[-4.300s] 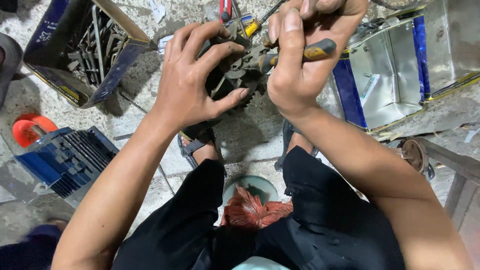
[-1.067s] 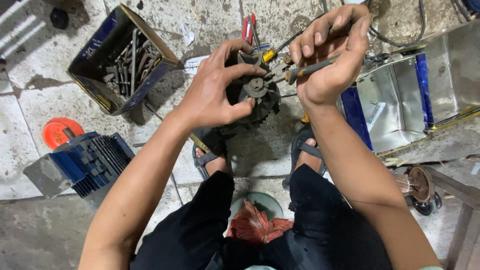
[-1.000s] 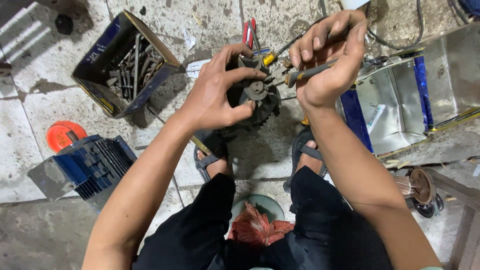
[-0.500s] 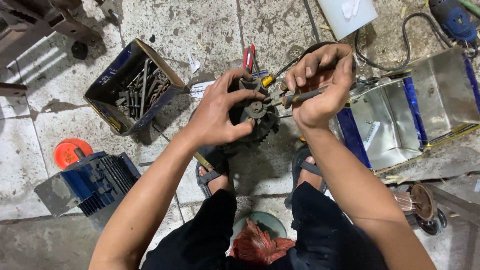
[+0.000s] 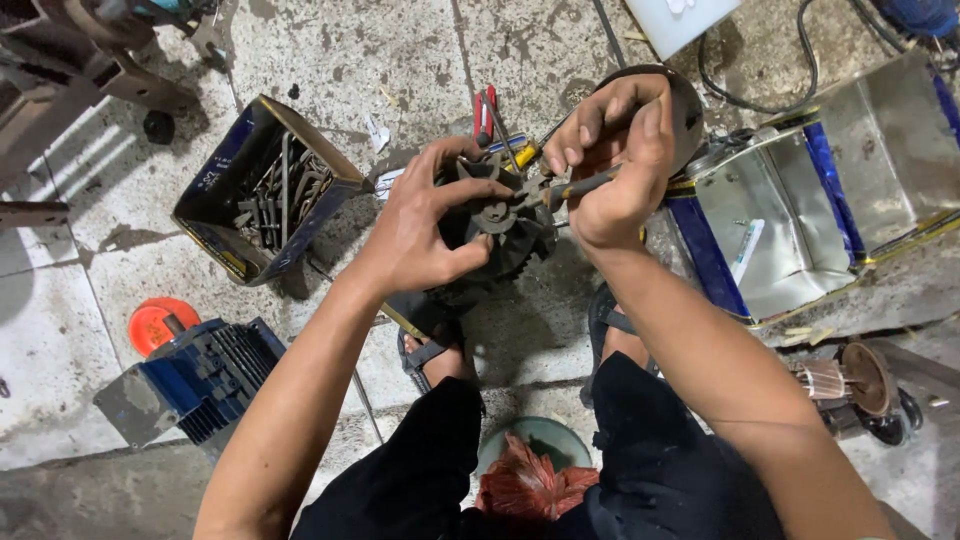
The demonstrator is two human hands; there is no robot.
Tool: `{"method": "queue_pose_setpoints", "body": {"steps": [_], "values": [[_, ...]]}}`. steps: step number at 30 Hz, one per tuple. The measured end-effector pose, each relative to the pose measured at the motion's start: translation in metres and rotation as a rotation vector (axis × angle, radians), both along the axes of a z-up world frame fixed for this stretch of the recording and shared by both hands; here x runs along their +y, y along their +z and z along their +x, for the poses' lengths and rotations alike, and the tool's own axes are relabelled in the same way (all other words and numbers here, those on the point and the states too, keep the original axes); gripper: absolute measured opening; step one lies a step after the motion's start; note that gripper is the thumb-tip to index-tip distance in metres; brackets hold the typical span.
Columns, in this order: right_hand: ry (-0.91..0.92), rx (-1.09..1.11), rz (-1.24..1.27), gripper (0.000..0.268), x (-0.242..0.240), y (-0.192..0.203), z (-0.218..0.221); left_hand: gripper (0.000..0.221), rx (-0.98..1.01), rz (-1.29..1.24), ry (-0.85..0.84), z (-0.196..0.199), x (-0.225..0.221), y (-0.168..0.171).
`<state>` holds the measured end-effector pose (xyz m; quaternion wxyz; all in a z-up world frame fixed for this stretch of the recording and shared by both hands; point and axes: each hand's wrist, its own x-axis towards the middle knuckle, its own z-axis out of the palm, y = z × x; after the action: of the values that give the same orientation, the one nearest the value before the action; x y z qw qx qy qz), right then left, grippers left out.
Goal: Removing the protective cover and the cooling fan from an electric motor and marking the housing for alignment.
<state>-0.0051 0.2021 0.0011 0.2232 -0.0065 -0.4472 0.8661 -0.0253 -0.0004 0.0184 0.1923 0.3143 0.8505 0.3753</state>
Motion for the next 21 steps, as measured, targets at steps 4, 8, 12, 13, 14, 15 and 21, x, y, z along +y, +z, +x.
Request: {"method": "queue_pose_setpoints", "body": {"steps": [4,8,12,13,14,15,21], "values": [[-0.017,0.008,-0.030,0.033,0.001,-0.004,0.003,0.054,-0.011,0.015,0.019,0.002,0.000,-0.003],[0.010,0.047,-0.001,0.032,0.001,0.005,0.001,0.056,-0.016,0.010,0.015,0.002,0.000,-0.004],[0.032,0.064,-0.005,0.030,-0.002,0.008,0.002,0.057,-0.028,0.008,0.018,0.003,0.000,-0.003],[0.046,0.067,0.004,0.030,-0.002,0.008,0.002,0.057,-0.029,0.012,0.019,0.003,0.000,-0.002],[0.046,0.067,0.004,0.030,-0.002,0.009,0.001,0.057,-0.028,0.011,0.019,0.002,0.000,-0.001],[0.047,0.074,0.025,0.030,-0.002,0.009,0.002,0.057,-0.031,0.006,0.019,0.002,-0.001,-0.001],[0.039,0.081,0.040,0.029,0.001,0.004,-0.001,0.056,-0.028,0.007,0.015,0.002,0.000,-0.002]]}}
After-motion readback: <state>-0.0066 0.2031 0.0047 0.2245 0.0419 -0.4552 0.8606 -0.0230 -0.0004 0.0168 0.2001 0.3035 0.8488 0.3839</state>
